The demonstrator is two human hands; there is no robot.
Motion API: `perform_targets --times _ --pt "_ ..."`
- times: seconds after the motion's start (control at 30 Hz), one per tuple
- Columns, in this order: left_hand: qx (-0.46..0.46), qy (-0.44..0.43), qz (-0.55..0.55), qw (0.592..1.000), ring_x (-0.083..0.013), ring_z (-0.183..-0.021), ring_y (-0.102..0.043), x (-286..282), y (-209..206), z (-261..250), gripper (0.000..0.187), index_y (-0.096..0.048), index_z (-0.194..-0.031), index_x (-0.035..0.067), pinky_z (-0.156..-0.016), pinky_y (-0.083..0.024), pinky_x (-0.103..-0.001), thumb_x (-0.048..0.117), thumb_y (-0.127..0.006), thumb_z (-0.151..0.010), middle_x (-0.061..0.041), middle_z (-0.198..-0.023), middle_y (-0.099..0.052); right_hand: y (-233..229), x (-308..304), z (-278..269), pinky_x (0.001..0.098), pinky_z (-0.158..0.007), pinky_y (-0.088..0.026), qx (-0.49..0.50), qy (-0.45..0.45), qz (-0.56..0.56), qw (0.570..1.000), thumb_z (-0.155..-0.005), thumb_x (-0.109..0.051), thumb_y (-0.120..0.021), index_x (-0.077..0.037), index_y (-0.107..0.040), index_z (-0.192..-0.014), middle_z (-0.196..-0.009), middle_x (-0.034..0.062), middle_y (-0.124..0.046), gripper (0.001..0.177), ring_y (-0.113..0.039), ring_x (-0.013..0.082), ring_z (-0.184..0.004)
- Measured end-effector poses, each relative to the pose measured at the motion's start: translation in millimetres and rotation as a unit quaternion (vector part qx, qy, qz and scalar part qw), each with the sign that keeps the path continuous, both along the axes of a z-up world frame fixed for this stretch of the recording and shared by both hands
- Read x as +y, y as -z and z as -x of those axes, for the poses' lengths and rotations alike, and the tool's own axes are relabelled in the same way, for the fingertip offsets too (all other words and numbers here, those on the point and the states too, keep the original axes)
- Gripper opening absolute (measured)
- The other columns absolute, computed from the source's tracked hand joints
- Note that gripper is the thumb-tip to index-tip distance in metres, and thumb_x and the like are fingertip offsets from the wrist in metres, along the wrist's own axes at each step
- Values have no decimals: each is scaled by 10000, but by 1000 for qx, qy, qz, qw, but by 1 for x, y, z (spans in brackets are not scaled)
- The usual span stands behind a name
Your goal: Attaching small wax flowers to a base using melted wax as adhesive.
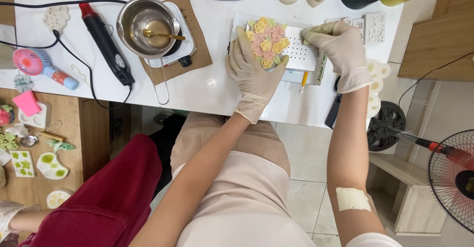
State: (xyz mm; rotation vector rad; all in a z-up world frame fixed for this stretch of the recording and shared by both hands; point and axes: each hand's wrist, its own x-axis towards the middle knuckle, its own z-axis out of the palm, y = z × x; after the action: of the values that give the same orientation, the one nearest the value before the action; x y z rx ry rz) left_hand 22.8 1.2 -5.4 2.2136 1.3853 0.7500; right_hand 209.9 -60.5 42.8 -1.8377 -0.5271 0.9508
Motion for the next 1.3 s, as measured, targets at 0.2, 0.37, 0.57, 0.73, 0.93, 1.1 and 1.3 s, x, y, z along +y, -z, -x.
perform_targets --times 0.2,0.37,0.57,0.73,0.93,1.1,1.3 --pt "-12 49 -6 999 -362 -1425 -340 10 10 10 1333 -63 -1613 18 -1207 -248 -562 555 -892 -718 -191 -1520 -339 31 -3 10 214 -683 -553 -64 18 -15 998 -887 -82 -847 23 -767 -1035 -931 63 -754 199 -659 55 -769" --pt "-77 78 61 992 -403 -1368 -376 17 8 27 1427 -57 -1594 19 -1144 -296 -538 510 -976 -619 -241 -1493 -363 21 8 24 215 -789 -531 -102 84 -94 987 -992 -117 -751 -4 -704 -1251 -1067 63 -707 286 -618 67 -886" --pt "-142 80 80 983 -353 -1355 -454 24 25 46 1440 -45 -1640 4 -1199 -343 -494 458 -989 -652 -185 -1455 -441 -12 29 36 262 -1056 -497 -109 -55 -173 977 -1132 -262 -522 -45 -579 -1420 -1212 79 -727 366 -669 128 -1162" --pt "-82 116 -46 989 -364 -1368 -395 44 31 53 1472 -89 -1596 0 -1160 -318 -501 553 -1004 -584 -246 -1535 -382 -23 47 40 298 -976 -489 -189 -129 -61 972 -1129 -368 -447 -45 -615 -1382 -1176 119 -727 443 -667 174 -1069" --pt "-76 130 -7 989 -351 -1342 -391 69 32 62 1442 -209 -1589 14 -1143 -342 -491 645 -976 -544 -184 -1428 -401 -19 46 38 312 -974 -508 -185 -122 -73 972 -1131 -363 -464 -8 -620 -1331 -1107 113 -754 436 -689 178 -1043" --pt "-128 141 111 975 -294 -1340 -426 73 32 69 942 -589 -1382 189 -1148 -403 -402 425 -1023 -580 -114 -1449 -448 -18 43 39 287 -900 -555 -148 -134 -126 972 -1140 -301 -473 0 -601 -1356 -1078 107 -736 391 -691 153 -987" --pt "-209 129 143 959 -287 -1366 -383 62 40 70 800 -631 -1348 180 -1195 -345 -405 250 -1008 -646 -108 -1445 -428 -7 43 39 280 -905 -556 -134 -115 -122 977 -1143 -300 -477 -8 -594 -1372 -1089 85 -716 389 -680 137 -992"
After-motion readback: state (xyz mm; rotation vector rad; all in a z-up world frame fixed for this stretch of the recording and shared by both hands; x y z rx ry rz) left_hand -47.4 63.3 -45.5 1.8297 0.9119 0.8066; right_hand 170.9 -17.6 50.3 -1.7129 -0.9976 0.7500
